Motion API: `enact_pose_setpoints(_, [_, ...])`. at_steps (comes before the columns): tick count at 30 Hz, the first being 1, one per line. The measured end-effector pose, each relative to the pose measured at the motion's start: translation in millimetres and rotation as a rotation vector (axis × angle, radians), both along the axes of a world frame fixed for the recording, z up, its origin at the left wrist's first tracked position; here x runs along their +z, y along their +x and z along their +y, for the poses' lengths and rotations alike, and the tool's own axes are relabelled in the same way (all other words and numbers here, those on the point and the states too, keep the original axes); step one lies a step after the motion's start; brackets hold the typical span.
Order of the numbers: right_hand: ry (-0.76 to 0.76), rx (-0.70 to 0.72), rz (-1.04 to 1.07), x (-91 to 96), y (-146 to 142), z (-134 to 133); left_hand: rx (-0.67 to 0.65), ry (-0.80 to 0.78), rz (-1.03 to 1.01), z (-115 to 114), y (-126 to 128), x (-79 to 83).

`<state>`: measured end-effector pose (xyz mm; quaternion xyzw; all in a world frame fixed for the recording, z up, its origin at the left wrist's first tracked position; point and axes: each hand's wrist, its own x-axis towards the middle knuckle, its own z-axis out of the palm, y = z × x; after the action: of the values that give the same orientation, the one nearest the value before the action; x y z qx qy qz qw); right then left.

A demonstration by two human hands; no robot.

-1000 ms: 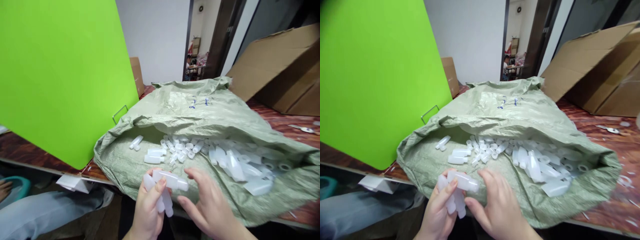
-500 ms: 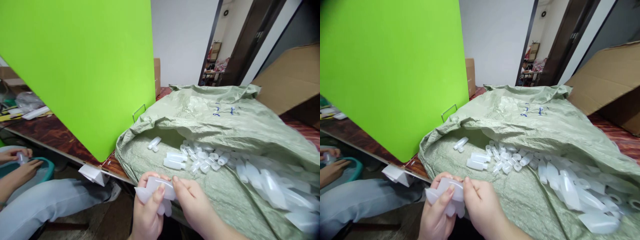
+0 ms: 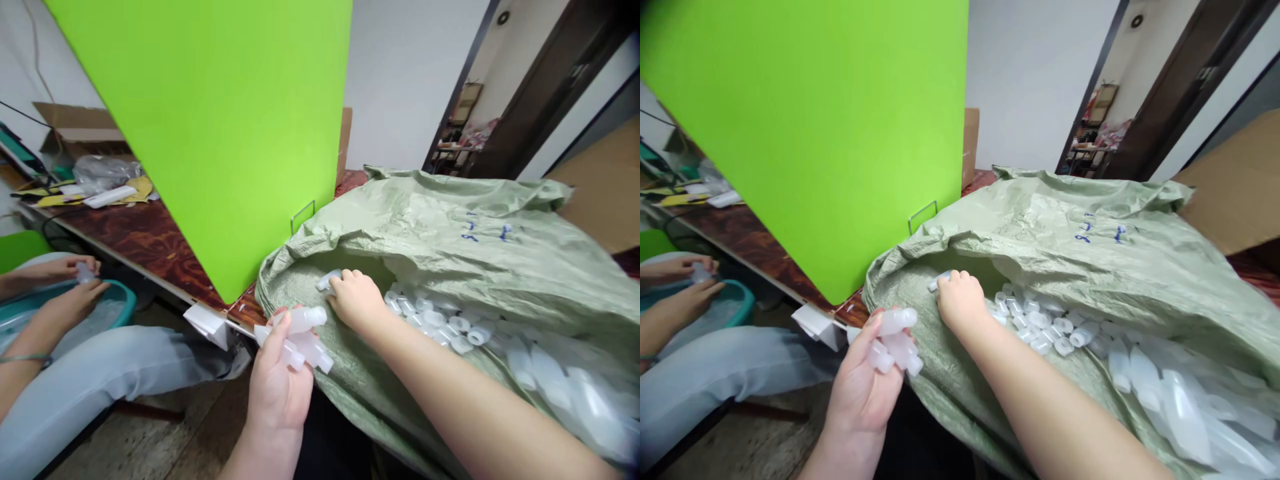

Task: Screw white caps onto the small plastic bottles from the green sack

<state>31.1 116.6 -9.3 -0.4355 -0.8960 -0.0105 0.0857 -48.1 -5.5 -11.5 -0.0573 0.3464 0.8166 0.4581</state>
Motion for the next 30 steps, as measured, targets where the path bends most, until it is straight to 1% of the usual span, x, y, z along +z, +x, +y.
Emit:
enact_pose_setpoints(2, [-0.029, 0.018, 0.002, -1.0, 1, -4, 0.019, 0.005, 0.004, -1, 0, 2.2])
enact_pose_setpoints(4, [-0.073, 0.012, 0.011, 2.6, 12, -14, 0.032, 0.000, 0.008, -1, -1, 3.9])
enact_pose_setpoints(5, [-0.121, 0.011, 0.043, 5.0, 20, -21, 0.041, -0.008, 0.006, -1, -1, 4.6])
enact_pose_setpoints(7, [-0.255, 0.047, 0.182, 8.6, 41, -39, 0.058, -0.016, 0.006, 0, 2, 5.7])
enact_pose_setpoints(8, [-0.319, 0.094, 0.292, 9.1, 52, -49, 0.068, -0.011, 0.010, 1, 5, 5.9])
enact_pose_setpoints(9, [-0.337, 0.150, 0.399, 8.4, 63, -59, 0.078, 0.000, 0.019, 2, 9, 6.1])
enact_pose_setpoints(11, [-0.268, 0.240, 0.565, 4.5, 82, -78, 0.074, 0.043, 0.045, 4, 21, 6.0])
enact_pose_setpoints(13, [-0.111, 0.304, 0.643, -1.0, 97, -92, 0.039, 0.086, 0.065, 4, 36, 5.3])
enact_pose_setpoints(16, [0.129, 0.345, 0.624, -8.3, 117, -105, -0.044, 0.098, 0.059, 3, 59, 3.2])
enact_pose_setpoints(18, [0.229, 0.393, 0.581, -12.8, 129, -110, -0.099, 0.084, 0.052, 2, 72, 1.5])
enact_pose_setpoints(19, [0.255, 0.410, 0.566, -15.1, 135, -111, -0.120, 0.077, 0.055, 1, 78, 0.8])
enact_pose_setpoints(21, [0.246, 0.372, 0.564, -19.8, 145, -113, -0.137, 0.068, 0.070, 1, 89, 0.0])
enact_pose_setpoints(22, [0.207, 0.308, 0.586, -21.7, 149, -113, -0.140, 0.066, 0.078, 1, 94, -0.1])
enact_pose_setpoints(23, [0.138, 0.214, 0.624, -23.1, 151, -113, -0.148, 0.063, 0.090, 2, 98, 0.0])
enact_pose_setpoints(25, [-0.087, 0.036, 0.691, -24.7, 154, -113, -0.165, 0.076, 0.127, 3, 106, 0.4])
enact_pose_setpoints(26, [-0.188, -0.028, 0.700, -25.3, 155, -113, -0.173, 0.085, 0.149, 4, 109, 0.5])
enact_pose_setpoints(27, [-0.244, -0.073, 0.696, -26.0, 156, -114, -0.182, 0.091, 0.170, 5, 112, 0.5])
enact_pose_setpoints(28, [-0.233, -0.108, 0.690, -27.1, 157, -115, -0.190, 0.090, 0.184, 6, 115, 0.2])
enact_pose_setpoints(29, [-0.164, -0.120, 0.693, -28.6, 158, -116, -0.195, 0.083, 0.190, 7, 117, -0.3])
enact_pose_setpoints(30, [-0.063, -0.110, 0.704, -30.5, 160, -117, -0.197, 0.071, 0.192, 9, 119, -1.0])
